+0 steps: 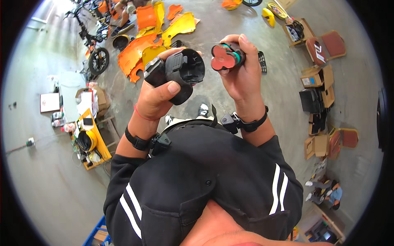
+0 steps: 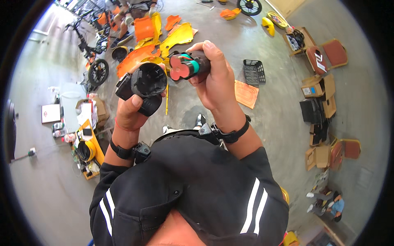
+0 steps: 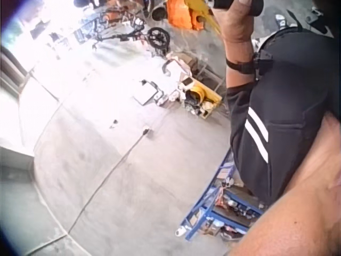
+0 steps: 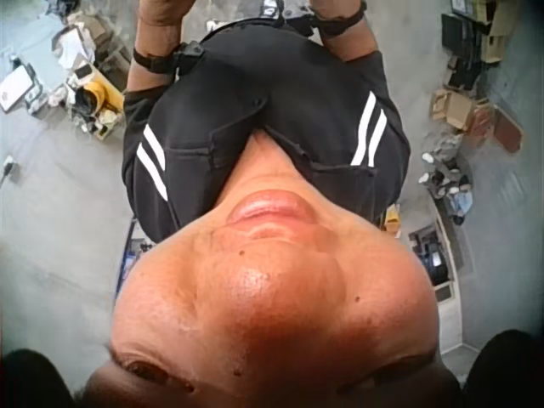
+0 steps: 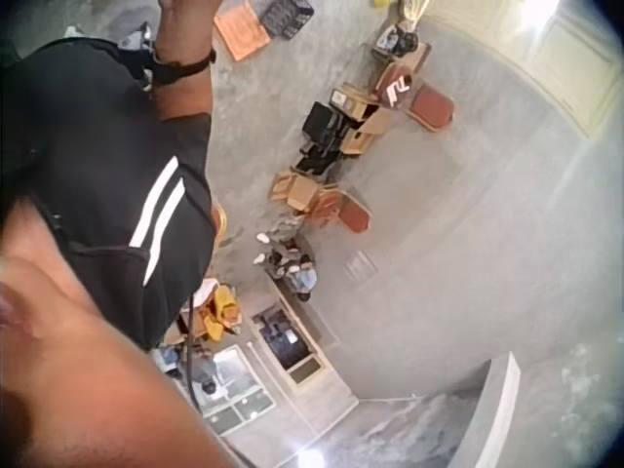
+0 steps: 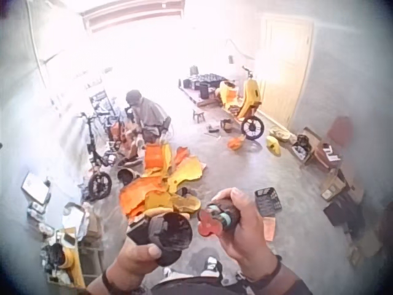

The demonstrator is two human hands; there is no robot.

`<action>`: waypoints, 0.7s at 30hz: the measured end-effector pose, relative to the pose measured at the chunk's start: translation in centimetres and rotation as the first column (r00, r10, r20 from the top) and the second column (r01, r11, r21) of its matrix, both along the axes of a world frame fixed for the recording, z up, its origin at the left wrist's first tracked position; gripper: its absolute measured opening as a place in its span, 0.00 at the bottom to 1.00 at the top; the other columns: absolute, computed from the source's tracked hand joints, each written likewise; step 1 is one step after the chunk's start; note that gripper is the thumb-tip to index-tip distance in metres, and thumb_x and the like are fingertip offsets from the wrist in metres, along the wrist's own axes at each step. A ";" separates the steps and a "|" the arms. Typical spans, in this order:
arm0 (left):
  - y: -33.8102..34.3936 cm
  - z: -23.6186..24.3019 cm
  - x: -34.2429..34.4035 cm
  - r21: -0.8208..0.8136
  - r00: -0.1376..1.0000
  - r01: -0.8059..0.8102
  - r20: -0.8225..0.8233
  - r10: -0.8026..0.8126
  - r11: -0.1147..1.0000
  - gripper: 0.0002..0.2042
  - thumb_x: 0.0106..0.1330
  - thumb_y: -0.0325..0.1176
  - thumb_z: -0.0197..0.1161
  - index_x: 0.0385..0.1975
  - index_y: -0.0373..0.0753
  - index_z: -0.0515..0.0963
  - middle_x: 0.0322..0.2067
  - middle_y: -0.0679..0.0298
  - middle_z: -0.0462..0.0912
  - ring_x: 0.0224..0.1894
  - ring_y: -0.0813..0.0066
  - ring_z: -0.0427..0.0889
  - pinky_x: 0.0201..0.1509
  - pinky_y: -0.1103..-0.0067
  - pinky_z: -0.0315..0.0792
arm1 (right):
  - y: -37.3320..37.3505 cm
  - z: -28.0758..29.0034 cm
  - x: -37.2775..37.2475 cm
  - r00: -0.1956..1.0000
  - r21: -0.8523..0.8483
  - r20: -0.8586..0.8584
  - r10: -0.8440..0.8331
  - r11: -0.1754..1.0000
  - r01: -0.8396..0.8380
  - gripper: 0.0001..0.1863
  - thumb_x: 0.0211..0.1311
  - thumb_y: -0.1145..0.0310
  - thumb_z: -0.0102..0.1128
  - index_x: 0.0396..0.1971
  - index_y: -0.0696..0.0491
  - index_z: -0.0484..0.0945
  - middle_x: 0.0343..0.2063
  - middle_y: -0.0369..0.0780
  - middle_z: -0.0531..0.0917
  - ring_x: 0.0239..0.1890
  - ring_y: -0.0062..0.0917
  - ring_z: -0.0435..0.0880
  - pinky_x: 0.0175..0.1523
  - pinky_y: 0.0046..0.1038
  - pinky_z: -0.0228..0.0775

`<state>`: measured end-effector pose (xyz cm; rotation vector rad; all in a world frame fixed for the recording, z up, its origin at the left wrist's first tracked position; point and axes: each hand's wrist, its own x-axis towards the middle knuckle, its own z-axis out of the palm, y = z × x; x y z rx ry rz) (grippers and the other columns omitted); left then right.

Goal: Preparing a battery pack and assembling a power drill for scooter repair.

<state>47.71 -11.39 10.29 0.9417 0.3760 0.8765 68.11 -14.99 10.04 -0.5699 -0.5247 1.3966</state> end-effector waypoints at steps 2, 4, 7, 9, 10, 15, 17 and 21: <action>-0.5 0.0 -0.9 -0.011 0.999 -0.022 0.028 0.023 1.000 0.40 0.49 0.40 0.75 0.63 0.34 0.65 0.57 0.51 0.75 0.54 0.64 0.79 0.58 0.70 0.74 | 0.2 0.3 -1.5 0.972 0.000 0.194 -0.131 0.991 0.133 0.21 0.71 0.50 0.50 0.42 0.55 0.76 0.25 0.35 0.80 0.24 0.19 0.80 0.30 0.21 0.71; -0.7 -0.2 -1.8 -0.011 0.998 -0.036 0.060 0.036 0.999 0.40 0.49 0.40 0.74 0.63 0.34 0.64 0.56 0.52 0.75 0.53 0.64 0.79 0.57 0.69 0.75 | 0.1 0.5 -2.4 0.964 0.027 0.241 -0.112 0.994 0.109 0.22 0.71 0.49 0.51 0.46 0.56 0.74 0.28 0.36 0.80 0.28 0.19 0.80 0.34 0.21 0.73; -0.9 -0.3 -3.0 -0.038 0.995 -0.050 0.084 0.053 0.998 0.40 0.50 0.39 0.74 0.64 0.35 0.63 0.54 0.53 0.76 0.52 0.64 0.80 0.55 0.69 0.75 | 0.1 0.8 -3.6 0.946 0.133 0.297 -0.127 0.987 0.091 0.26 0.69 0.48 0.55 0.51 0.57 0.71 0.35 0.39 0.80 0.36 0.20 0.81 0.45 0.23 0.74; -1.2 -0.2 -3.8 -0.015 0.995 -0.063 0.080 0.064 0.998 0.40 0.51 0.38 0.73 0.65 0.35 0.63 0.53 0.54 0.76 0.51 0.65 0.80 0.55 0.70 0.76 | 0.0 0.9 -4.4 0.939 0.202 0.307 -0.153 0.975 0.093 0.29 0.67 0.48 0.58 0.53 0.58 0.69 0.39 0.40 0.79 0.41 0.20 0.80 0.50 0.24 0.74; -1.4 -0.2 -4.1 -0.019 0.995 -0.069 0.077 0.070 0.997 0.40 0.51 0.38 0.73 0.65 0.35 0.63 0.53 0.54 0.76 0.51 0.65 0.80 0.55 0.70 0.76 | -0.1 1.1 -4.7 0.927 0.243 0.330 -0.179 0.965 0.100 0.30 0.66 0.49 0.62 0.53 0.58 0.68 0.42 0.41 0.77 0.44 0.21 0.78 0.53 0.25 0.72; -1.5 -0.8 -5.4 -0.025 0.990 -0.125 0.059 0.127 0.992 0.39 0.53 0.39 0.73 0.64 0.34 0.64 0.52 0.55 0.77 0.49 0.66 0.81 0.53 0.70 0.76 | 0.6 1.5 -6.5 0.908 0.374 0.288 -0.303 0.909 0.185 0.25 0.60 0.61 0.71 0.51 0.56 0.71 0.41 0.35 0.78 0.43 0.15 0.77 0.49 0.19 0.72; -1.2 -1.5 -5.8 -0.064 0.988 -0.101 0.115 0.107 0.993 0.38 0.54 0.40 0.73 0.63 0.34 0.65 0.52 0.55 0.77 0.49 0.66 0.81 0.53 0.70 0.76 | 1.1 1.6 -6.9 0.908 0.374 0.291 -0.301 0.910 0.182 0.25 0.60 0.62 0.71 0.52 0.56 0.71 0.42 0.35 0.78 0.44 0.15 0.77 0.50 0.20 0.72; -0.7 -2.6 -6.7 -0.164 0.975 0.009 0.222 0.028 0.986 0.35 0.57 0.49 0.71 0.62 0.37 0.67 0.51 0.58 0.77 0.49 0.68 0.75 0.53 0.68 0.70 | 1.6 1.3 -7.4 0.898 0.369 0.338 -0.281 0.917 0.148 0.30 0.64 0.53 0.64 0.56 0.59 0.68 0.47 0.42 0.77 0.52 0.26 0.78 0.58 0.28 0.71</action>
